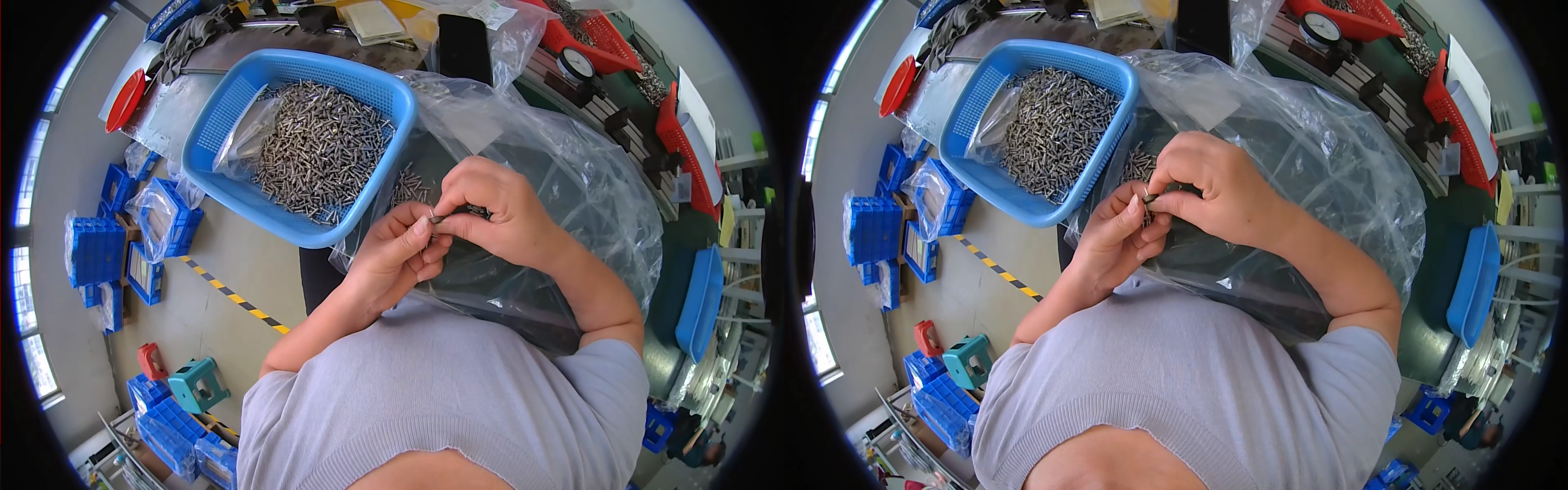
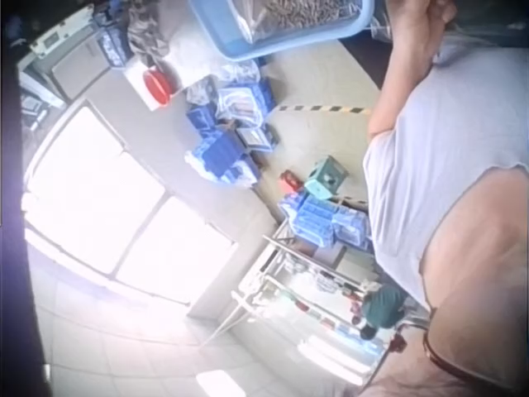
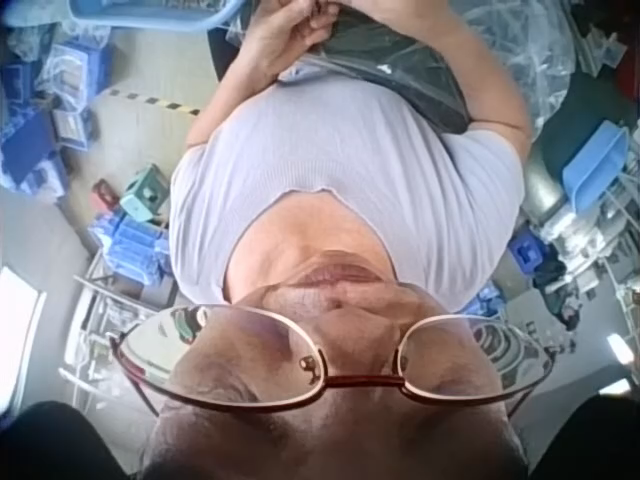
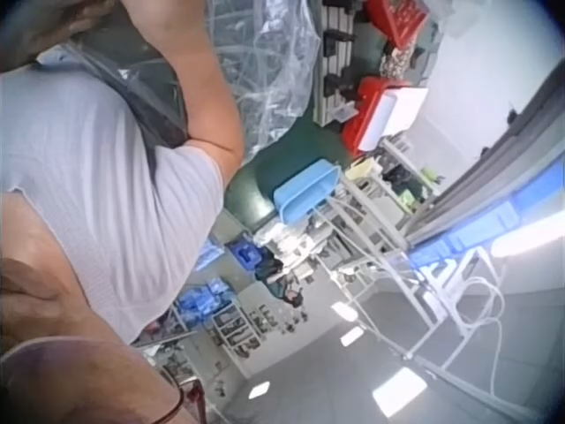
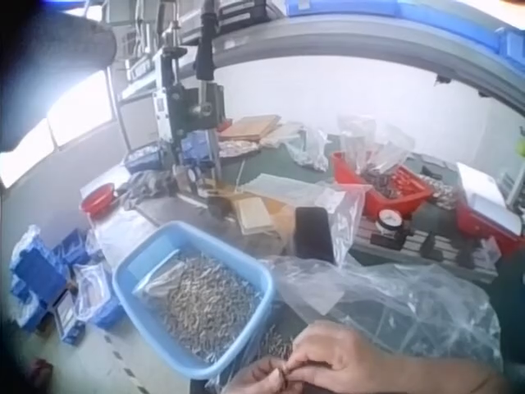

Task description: Inserting small metal screws into small circular metal base components at a workbench.

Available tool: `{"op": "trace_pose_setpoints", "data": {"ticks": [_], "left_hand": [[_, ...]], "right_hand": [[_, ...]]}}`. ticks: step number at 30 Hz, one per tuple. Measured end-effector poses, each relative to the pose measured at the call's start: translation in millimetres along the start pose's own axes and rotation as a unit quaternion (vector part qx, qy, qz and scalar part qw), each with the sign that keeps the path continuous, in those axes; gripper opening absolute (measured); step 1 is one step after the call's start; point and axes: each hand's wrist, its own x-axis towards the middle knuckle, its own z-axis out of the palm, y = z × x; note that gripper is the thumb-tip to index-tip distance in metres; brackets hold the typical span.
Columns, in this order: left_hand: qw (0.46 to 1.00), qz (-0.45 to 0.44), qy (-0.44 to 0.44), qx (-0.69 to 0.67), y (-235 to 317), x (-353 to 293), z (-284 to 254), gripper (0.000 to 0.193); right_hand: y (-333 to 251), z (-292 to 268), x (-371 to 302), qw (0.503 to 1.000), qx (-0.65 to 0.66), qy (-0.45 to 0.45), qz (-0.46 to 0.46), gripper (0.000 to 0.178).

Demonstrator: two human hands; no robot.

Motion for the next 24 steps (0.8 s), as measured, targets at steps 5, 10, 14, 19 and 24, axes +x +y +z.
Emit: {"op": "trace_pose_setpoints", "data": {"ticks": [5, 10, 14, 19, 24], "left_hand": [[0.999, 0.023, 0.025, -0.031, 1, 1, 7, 0.022], [1.0, 0.022, -0.001, -0.015, 4, -1, 4, 0.017], [0.999, 0.015, -0.007, -0.028, 4, 1, 3, 0.017], [0.999, 0.012, -0.007, -0.033, 3, -1, 0, 0.017], [0.999, 0.012, -0.008, -0.034, 3, -1, -1, 0.017]], "right_hand": [[-4, -9, 0, 1.0, -0.009, -0.022, 0.001, 0.013], [-18, -38, -5, 0.965, -0.174, -0.165, 0.103, 0.02], [-20, -39, -9, 0.915, -0.294, -0.214, 0.173, 0.028], [-2, -36, -7, 0.9, -0.343, -0.191, 0.191, 0.028], [13, -27, -7, 0.949, -0.252, -0.149, 0.115, 0.026]]}}
